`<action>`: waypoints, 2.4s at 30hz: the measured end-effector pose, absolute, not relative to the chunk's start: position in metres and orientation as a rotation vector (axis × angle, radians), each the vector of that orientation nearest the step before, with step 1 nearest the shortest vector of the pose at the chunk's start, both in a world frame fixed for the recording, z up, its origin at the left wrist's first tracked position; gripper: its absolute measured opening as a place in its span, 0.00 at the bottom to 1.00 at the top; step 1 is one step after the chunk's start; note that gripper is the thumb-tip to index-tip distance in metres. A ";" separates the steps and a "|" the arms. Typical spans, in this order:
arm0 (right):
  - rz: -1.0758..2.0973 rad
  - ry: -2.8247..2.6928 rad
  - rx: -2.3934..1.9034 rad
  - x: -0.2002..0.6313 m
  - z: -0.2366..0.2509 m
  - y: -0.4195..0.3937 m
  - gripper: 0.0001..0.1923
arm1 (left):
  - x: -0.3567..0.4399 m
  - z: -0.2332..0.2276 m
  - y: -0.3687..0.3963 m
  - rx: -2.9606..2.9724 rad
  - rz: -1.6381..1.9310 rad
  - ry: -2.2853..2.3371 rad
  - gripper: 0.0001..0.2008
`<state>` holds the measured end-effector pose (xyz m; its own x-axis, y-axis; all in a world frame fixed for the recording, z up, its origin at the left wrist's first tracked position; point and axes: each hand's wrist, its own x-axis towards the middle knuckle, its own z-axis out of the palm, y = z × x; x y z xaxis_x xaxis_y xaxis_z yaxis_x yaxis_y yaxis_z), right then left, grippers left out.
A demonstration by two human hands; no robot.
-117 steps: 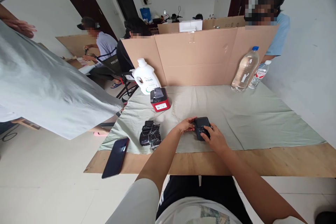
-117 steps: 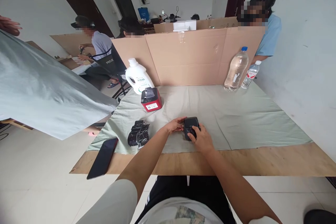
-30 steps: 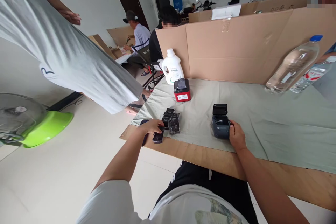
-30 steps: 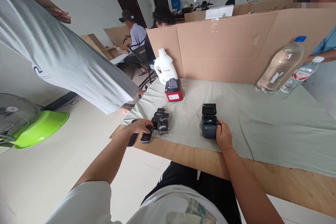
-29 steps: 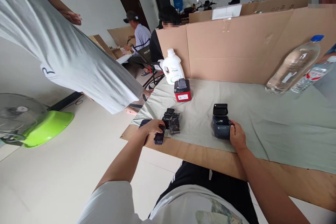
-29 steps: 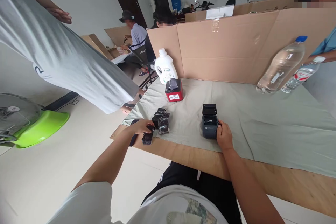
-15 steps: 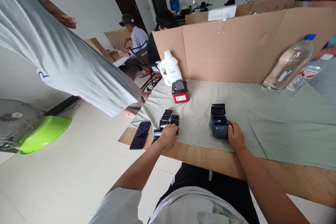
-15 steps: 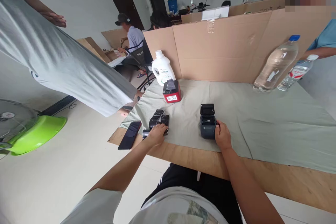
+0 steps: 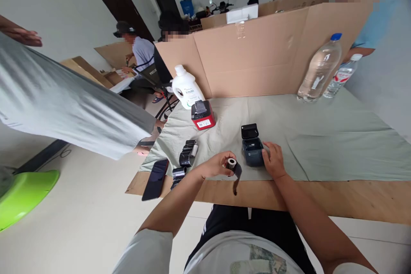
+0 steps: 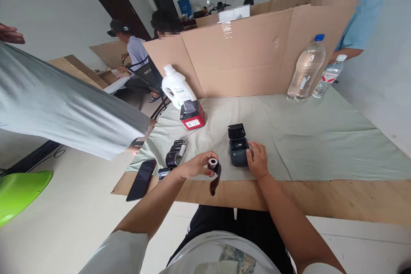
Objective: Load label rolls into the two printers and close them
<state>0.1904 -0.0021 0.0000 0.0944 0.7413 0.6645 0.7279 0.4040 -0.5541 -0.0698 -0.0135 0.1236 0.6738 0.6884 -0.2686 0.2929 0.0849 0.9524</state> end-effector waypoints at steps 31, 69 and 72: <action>0.053 -1.801 -1.077 0.188 0.024 -0.014 0.15 | 0.038 0.097 0.055 2.432 0.269 1.435 0.14; -0.015 -1.819 -1.135 0.184 0.020 -0.016 0.09 | 0.015 0.052 0.068 1.878 1.077 1.518 0.14; -0.025 -1.806 -1.132 0.184 0.020 -0.017 0.09 | 0.017 0.051 0.073 1.612 1.024 1.400 0.22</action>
<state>0.1836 -0.0170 0.0201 -0.0998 0.6792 0.7271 0.6990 0.5679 -0.4346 0.0167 0.0731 0.0509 0.0796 0.9926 0.0920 0.3881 -0.1159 0.9143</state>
